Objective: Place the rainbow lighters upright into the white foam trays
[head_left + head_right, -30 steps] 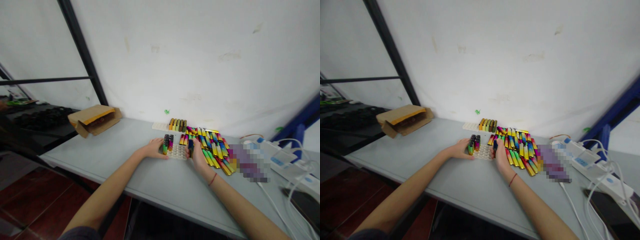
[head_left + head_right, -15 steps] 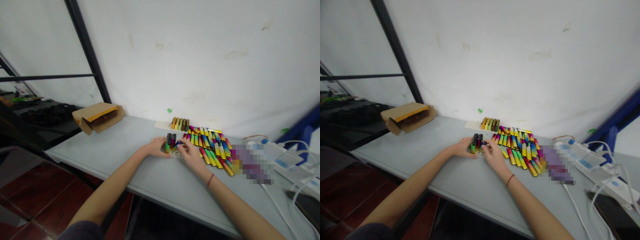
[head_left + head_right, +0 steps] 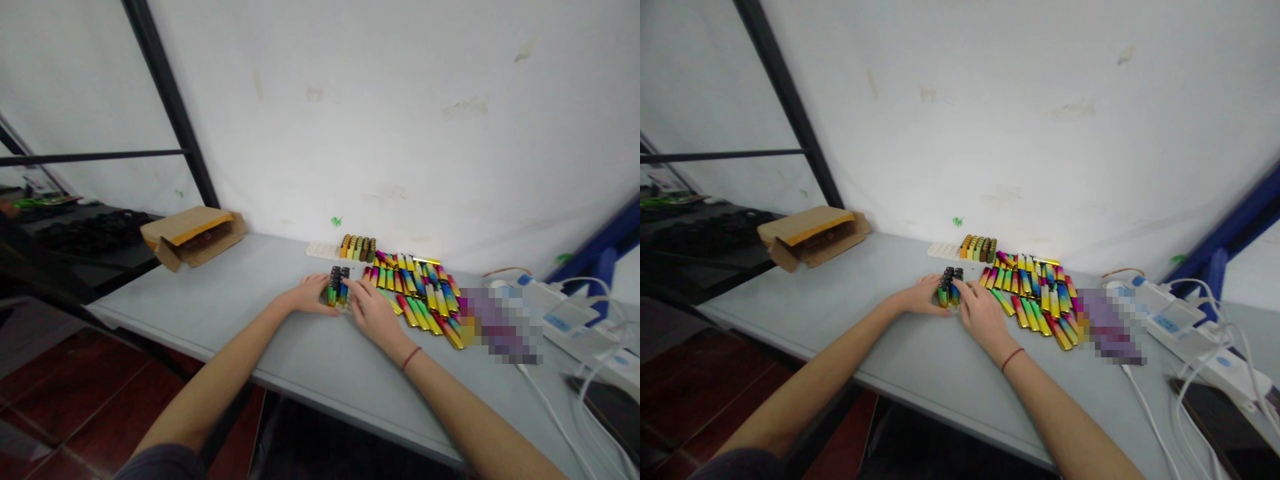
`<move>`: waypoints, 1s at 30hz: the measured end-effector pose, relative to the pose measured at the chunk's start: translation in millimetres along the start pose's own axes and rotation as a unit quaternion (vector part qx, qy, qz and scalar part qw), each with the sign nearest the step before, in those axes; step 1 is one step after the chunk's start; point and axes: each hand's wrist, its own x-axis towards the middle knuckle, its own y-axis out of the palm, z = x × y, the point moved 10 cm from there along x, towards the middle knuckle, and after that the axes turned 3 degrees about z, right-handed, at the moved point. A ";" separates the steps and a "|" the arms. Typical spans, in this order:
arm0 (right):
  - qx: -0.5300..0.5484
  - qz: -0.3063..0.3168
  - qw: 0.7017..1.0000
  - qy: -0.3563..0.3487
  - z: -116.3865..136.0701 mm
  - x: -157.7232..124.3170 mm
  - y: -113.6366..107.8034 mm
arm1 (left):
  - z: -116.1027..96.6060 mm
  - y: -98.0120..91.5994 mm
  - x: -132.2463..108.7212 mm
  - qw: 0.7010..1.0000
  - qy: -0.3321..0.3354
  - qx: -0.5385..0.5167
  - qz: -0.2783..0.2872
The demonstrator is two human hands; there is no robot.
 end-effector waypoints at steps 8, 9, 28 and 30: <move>-0.228 0.094 0.959 0.142 -65.5 -8.1 -8.1 | -0.3 -0.3 0.0 1.000 -0.006 0.010 0.015; -0.242 0.118 0.951 0.149 -70.3 -10.6 -2.9 | -0.3 -0.5 0.0 1.000 -0.006 0.010 0.014; 0.215 -0.073 0.950 0.214 -71.0 -9.8 -23.2 | 2.6 1.2 0.1 1.000 -0.014 -0.005 0.021; 0.227 -0.069 0.948 0.211 -69.8 -9.8 -20.7 | 2.5 1.5 0.1 1.000 -0.012 -0.005 0.022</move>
